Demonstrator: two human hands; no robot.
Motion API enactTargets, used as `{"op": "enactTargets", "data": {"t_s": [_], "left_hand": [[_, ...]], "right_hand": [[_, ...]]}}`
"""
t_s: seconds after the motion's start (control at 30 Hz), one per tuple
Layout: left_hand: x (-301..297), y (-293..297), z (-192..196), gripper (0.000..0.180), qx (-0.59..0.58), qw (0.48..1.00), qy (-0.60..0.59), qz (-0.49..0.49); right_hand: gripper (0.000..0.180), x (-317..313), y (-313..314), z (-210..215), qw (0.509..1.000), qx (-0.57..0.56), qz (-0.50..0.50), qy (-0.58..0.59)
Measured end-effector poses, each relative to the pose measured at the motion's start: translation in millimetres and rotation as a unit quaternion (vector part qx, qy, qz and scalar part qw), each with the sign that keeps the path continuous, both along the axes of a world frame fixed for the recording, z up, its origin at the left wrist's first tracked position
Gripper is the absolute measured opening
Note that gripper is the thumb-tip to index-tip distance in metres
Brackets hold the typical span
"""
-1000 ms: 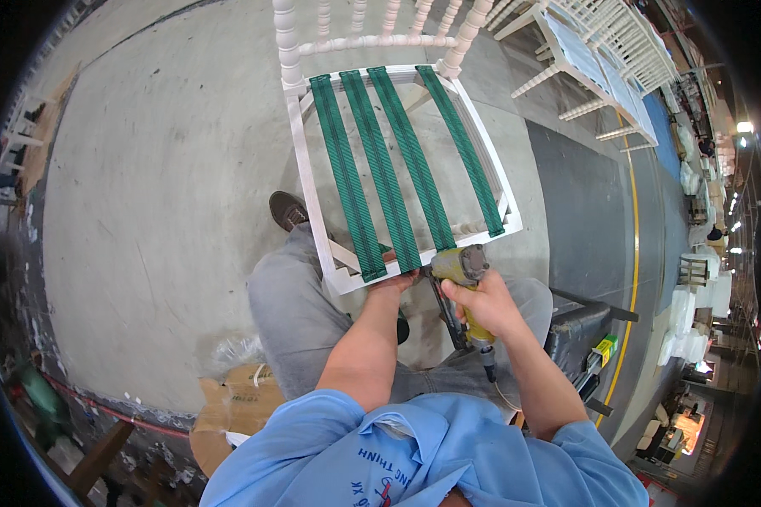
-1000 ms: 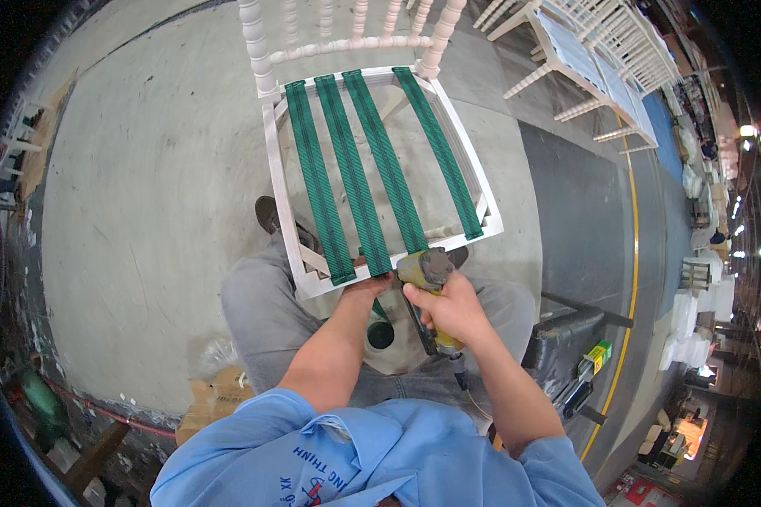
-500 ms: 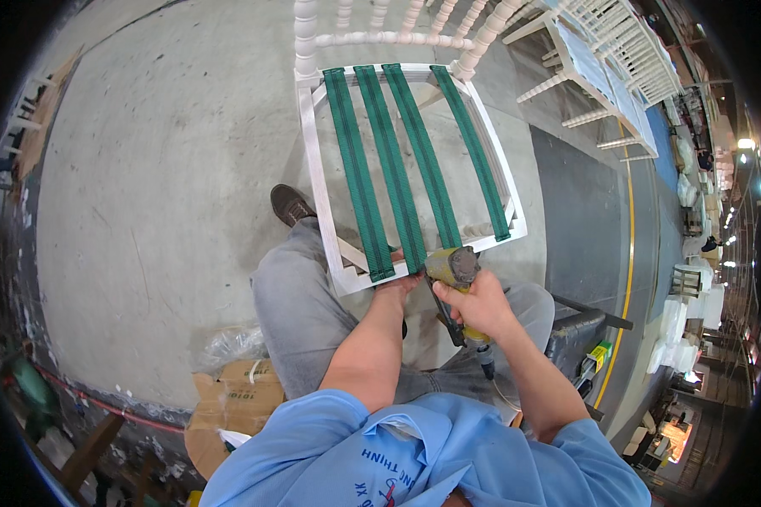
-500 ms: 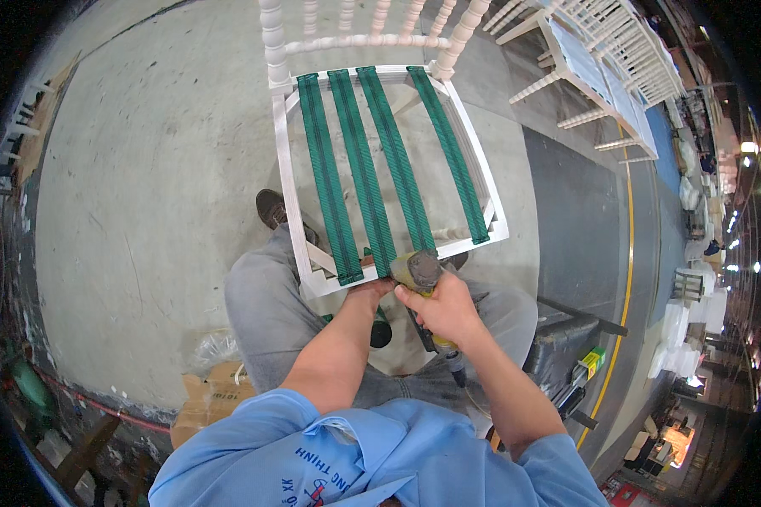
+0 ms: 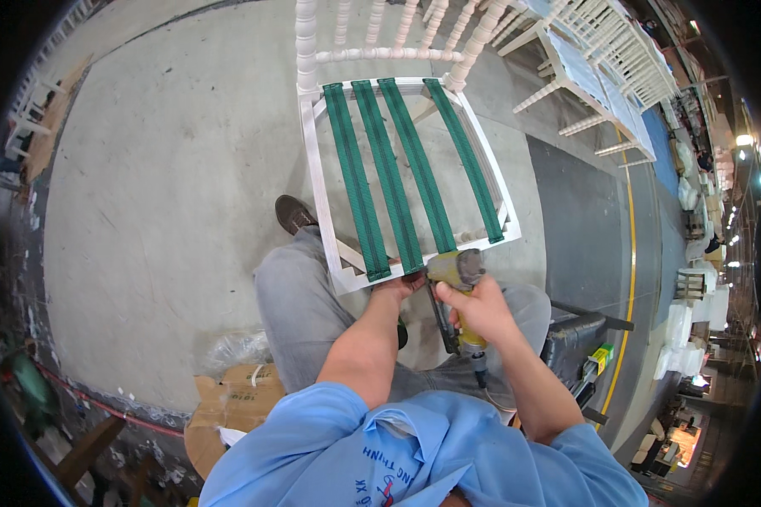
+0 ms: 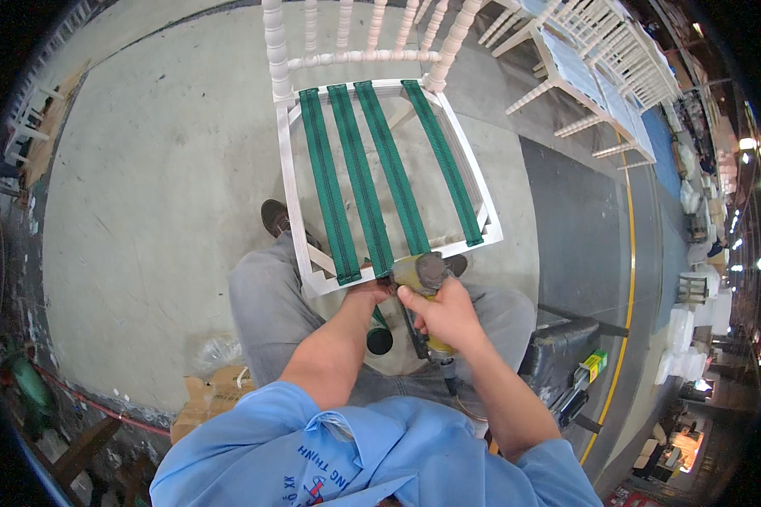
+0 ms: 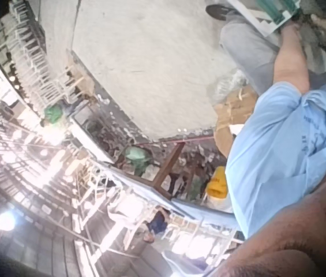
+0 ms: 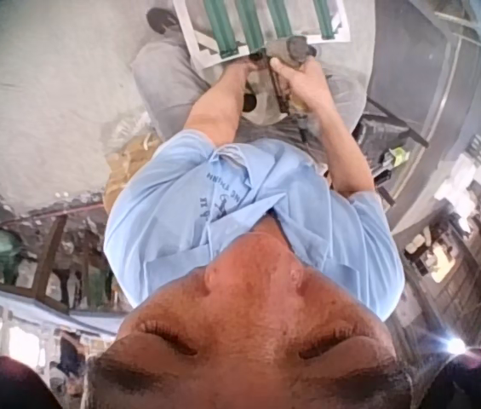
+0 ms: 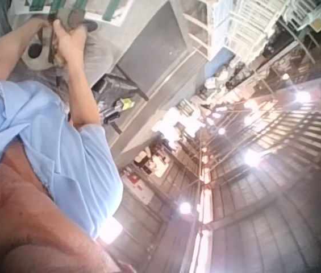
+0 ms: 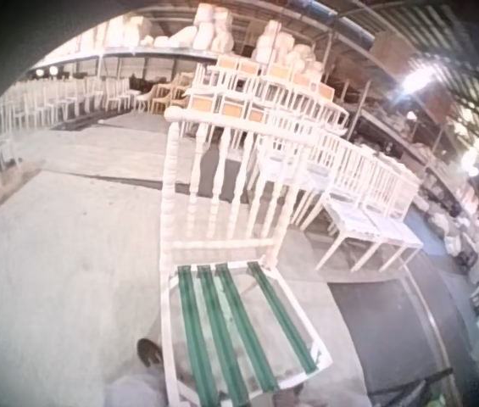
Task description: The person attaches green webbing slings to the seat frame of a white wooden chair. They position each sling, secure it with a nail gun, and trim the excess with scissors. The process is repeated for multiple slings across the seat.
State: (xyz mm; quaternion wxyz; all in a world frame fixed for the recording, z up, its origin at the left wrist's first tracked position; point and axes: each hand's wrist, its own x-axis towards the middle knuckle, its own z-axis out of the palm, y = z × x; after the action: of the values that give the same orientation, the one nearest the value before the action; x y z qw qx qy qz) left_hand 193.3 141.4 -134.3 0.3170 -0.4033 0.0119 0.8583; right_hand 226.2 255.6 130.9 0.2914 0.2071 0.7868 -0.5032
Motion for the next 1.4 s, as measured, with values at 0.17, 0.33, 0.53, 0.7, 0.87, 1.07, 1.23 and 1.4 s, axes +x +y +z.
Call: {"op": "enactTargets", "data": {"t_s": [0.17,0.33,0.53,0.7,0.87,1.07,1.23,1.4], "left_hand": [[20.2,2.4,14.5,0.033,-0.048,0.961,0.013,-0.27],[37.0,-2.1,42.5,0.044,-0.573,0.563,0.295,-0.518],[64.6,-15.1,122.8,0.031,-0.454,0.689,0.421,-0.377],[25.8,-62.7,189.7,0.034,-0.451,0.696,0.452,-0.328],[-42.7,-75.5,183.0,0.034,-0.432,0.769,0.35,-0.315],[-61.7,-71.1,153.0,0.035,-0.365,0.831,0.301,-0.292],[-63.8,-74.4,145.5,0.035,-0.353,0.839,0.3,-0.287],[-66.4,-75.8,148.3,0.035,-0.34,0.853,0.275,-0.284]], "right_hand": [[0.035,21.8,36.8,38.4,0.998,0.001,-0.037,0.059],[0.032,38.4,63.5,51.9,0.993,-0.029,-0.061,0.093],[0.028,48.7,79.2,46.6,0.987,-0.067,-0.089,0.117],[0.03,37.4,72.4,41.1,0.992,-0.068,-0.06,0.089],[0.04,9.6,45.9,19.6,0.997,-0.059,-0.008,0.047],[0.044,-12.8,29.6,-13.5,0.999,-0.011,0.03,0.029],[0.046,-19.8,17.8,-25.5,0.999,0.006,0.039,0.025],[0.048,-21.9,6.8,-25.5,0.997,0.063,0.043,0.014]]}}
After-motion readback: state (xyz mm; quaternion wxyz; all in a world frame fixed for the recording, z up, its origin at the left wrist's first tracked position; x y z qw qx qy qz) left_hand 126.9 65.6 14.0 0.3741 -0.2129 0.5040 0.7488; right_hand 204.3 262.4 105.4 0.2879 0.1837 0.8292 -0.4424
